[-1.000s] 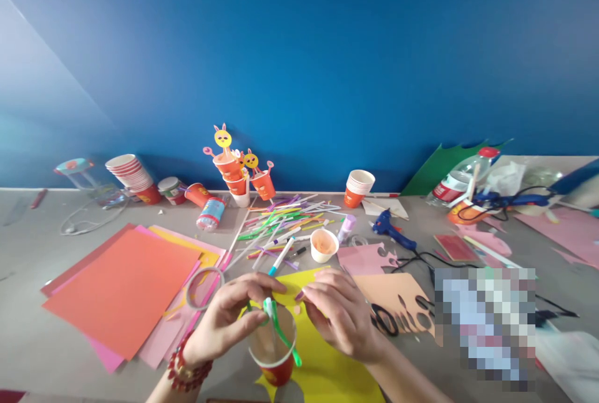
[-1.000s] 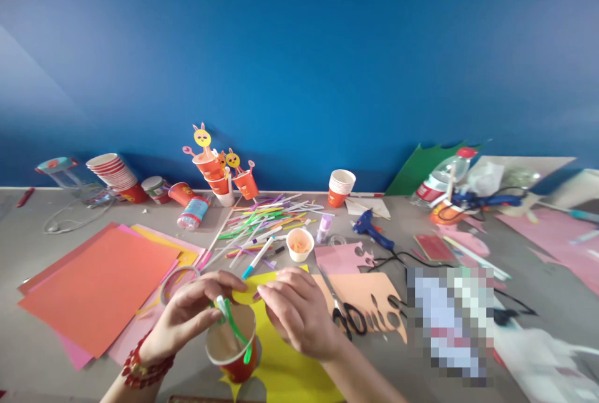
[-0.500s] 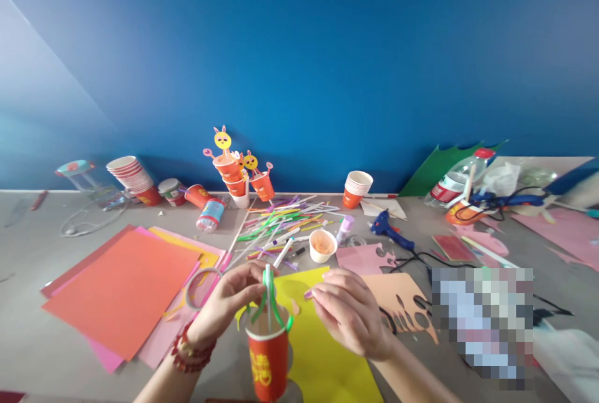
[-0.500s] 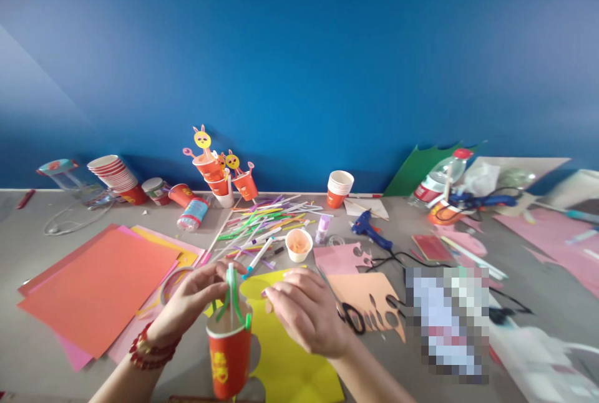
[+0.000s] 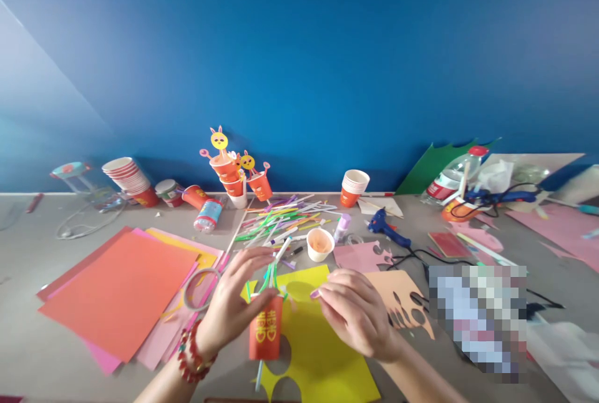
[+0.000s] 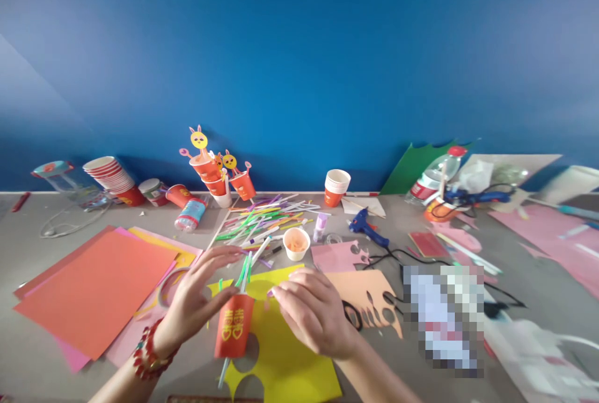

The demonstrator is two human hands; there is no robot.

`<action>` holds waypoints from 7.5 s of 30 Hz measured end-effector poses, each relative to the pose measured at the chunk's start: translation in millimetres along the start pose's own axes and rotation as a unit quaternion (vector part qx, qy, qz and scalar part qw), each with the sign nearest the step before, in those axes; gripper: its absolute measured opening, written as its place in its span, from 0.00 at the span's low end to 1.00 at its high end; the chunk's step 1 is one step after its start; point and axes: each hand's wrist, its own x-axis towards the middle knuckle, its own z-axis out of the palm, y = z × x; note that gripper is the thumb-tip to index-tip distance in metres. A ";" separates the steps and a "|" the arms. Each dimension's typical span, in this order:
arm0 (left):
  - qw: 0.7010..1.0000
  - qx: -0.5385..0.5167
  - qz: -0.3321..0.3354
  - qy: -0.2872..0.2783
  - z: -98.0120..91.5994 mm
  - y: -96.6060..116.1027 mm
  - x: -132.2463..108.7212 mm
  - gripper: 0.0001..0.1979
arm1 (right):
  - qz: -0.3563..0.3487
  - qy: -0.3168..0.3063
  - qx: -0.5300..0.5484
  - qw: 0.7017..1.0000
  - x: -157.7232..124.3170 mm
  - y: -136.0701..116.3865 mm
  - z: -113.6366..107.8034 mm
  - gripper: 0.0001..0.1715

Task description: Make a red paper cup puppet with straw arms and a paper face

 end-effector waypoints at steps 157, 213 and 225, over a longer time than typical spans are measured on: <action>0.818 -0.480 -0.314 0.039 52.0 47.7 1.0 0.16 | 0.468 -0.090 0.287 0.831 16.3 -35.7 9.2 0.13; 0.892 -0.356 -0.266 0.082 63.2 30.6 -14.6 0.11 | 0.448 -0.055 0.245 0.858 8.7 -34.1 11.1 0.12; 0.987 -0.047 -0.100 0.115 73.3 41.8 -35.0 0.12 | 0.394 -0.018 0.190 0.899 3.0 -41.2 17.1 0.09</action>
